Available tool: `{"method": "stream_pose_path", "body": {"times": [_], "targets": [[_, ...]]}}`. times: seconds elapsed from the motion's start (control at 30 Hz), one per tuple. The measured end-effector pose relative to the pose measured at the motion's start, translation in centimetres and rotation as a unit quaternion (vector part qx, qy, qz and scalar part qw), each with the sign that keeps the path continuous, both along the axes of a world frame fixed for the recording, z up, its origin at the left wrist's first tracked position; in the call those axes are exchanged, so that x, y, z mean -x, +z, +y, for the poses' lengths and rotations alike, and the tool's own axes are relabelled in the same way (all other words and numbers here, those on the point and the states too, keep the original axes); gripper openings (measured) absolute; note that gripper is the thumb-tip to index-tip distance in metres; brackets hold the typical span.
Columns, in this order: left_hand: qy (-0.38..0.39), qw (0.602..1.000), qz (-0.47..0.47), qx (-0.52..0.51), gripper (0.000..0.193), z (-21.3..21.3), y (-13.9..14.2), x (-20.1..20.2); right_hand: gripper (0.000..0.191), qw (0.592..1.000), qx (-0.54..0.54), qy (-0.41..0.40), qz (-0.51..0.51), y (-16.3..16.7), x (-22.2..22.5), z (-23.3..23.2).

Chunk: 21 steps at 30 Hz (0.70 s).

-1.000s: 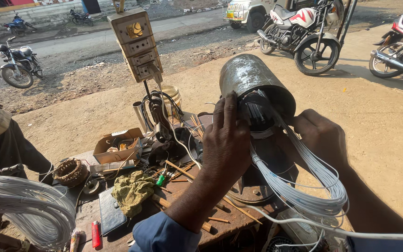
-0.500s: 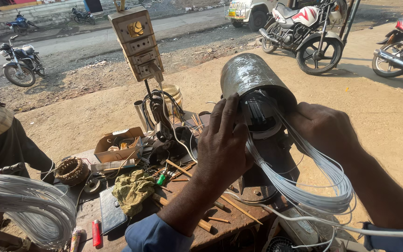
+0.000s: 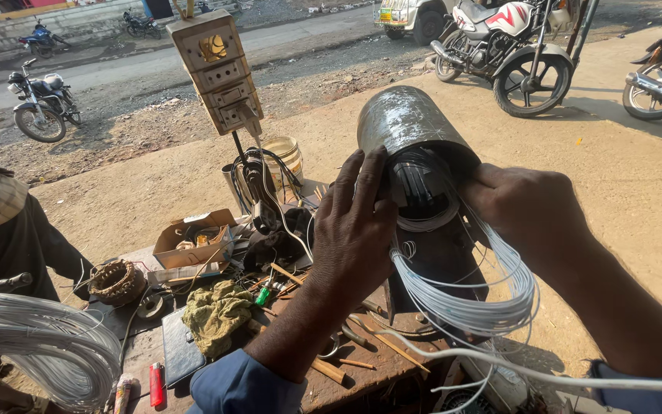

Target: The person feeds white insulated wire by hand into the slots of a cylindrical motor stator held in a metal housing on a workbench, pressing each loop down inside the housing and repeatedly drawing lengths of wire from a coil on the bench to build up the winding.

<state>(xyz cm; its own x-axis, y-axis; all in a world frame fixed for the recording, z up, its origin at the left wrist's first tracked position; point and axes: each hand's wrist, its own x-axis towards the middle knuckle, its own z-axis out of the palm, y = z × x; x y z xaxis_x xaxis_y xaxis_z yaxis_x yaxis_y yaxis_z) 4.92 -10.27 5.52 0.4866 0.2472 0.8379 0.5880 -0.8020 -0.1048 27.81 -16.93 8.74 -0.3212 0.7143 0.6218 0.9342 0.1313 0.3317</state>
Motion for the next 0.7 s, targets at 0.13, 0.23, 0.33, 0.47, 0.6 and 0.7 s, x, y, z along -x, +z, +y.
{"method": "stream_pose_path", "body": {"times": [0.13, 0.23, 0.33, 0.47, 0.6, 0.7], "targets": [[-0.009, 1.000, -0.015, 0.007, 0.037, -0.5, 0.1, -0.2, 0.011, 0.999, -0.013, 0.001, 0.039, -0.6, 0.1, -0.3], [0.001, 1.000, -0.026, 0.012, 0.027, -0.8, 0.0, -0.3, 0.028, 0.994, -0.039, 0.018, 0.099, -2.0, 1.1, -1.2], [0.010, 0.999, -0.028, 0.018, 0.020, -0.8, -0.2, -0.4, 0.038, 0.990, -0.038, -0.014, 0.135, -2.9, 1.6, -1.8], [0.014, 1.000, -0.023, 0.011, 0.025, -0.7, -0.2, -0.2, 0.021, 0.986, -0.063, -0.002, 0.153, -3.1, 1.9, -2.0], [0.003, 0.999, -0.030, 0.016, 0.023, -1.5, 0.1, 0.5, 0.017, 0.991, -0.046, -0.005, 0.126, -2.2, 2.1, -2.0], [0.002, 1.000, -0.010, 0.006, 0.020, -2.2, 0.0, 1.0, 0.014, 0.999, -0.023, -0.022, 0.031, -1.3, 1.9, -2.2]]}}
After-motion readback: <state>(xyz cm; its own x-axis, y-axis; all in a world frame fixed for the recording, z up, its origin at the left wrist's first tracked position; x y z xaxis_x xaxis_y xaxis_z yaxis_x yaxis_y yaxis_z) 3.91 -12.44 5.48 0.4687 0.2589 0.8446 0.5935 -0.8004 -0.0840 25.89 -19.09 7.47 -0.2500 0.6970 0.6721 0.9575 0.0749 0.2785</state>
